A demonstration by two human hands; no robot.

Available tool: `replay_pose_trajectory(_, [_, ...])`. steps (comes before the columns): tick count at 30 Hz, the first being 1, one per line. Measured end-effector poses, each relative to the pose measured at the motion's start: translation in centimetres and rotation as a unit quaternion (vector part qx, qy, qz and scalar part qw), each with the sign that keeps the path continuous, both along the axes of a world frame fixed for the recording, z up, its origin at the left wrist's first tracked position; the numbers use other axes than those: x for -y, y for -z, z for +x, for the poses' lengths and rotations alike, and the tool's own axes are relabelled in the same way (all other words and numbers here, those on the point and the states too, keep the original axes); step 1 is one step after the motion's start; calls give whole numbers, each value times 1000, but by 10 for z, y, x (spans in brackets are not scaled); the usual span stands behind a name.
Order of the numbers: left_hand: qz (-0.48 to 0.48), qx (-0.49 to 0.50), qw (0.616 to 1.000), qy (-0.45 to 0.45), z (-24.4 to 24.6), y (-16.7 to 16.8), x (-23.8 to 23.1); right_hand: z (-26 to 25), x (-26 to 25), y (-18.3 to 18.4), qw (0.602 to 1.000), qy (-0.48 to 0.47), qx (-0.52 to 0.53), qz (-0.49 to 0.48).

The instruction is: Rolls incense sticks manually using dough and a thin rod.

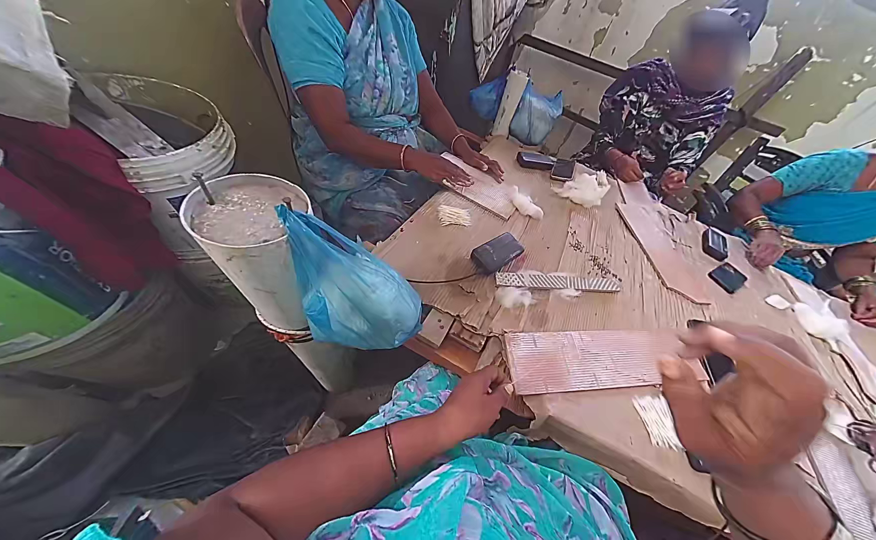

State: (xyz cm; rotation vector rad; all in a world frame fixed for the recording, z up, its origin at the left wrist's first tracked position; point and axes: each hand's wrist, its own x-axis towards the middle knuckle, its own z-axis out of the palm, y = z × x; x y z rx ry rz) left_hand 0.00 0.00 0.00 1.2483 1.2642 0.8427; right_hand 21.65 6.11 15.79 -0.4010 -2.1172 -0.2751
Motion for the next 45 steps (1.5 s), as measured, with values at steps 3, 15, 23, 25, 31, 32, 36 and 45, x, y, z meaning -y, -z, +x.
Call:
replay_pose_trajectory(3, [-18,130,986,-99,1,2,-4,-23,-71,64,965,145,102,-192])
replay_pose_trajectory(15, [-46,258,948,-180,-7,-13,-7,-94,-164,167,826,317,199,-421])
replay_pose_trajectory(23, [-47,259,949,-175,-5,-14,-5,-77,-134,155,811,345,199,-428])
replay_pose_trajectory(25, [-42,251,951,-176,-5,-13,-6,-69,-122,144,797,342,156,-473])
replay_pose_trajectory(31, [0,207,960,-187,-4,-2,-12,-42,-103,124,773,261,-35,-577])
replay_pose_trajectory(32, [10,195,963,-186,-5,0,-14,-40,-97,119,771,236,-54,-589])
replay_pose_trajectory(36, [67,173,966,-179,-10,3,-18,-48,-51,95,794,187,7,-579])
replay_pose_trajectory(45, [100,174,971,-129,-13,-2,-11,-58,7,108,811,121,12,-572])
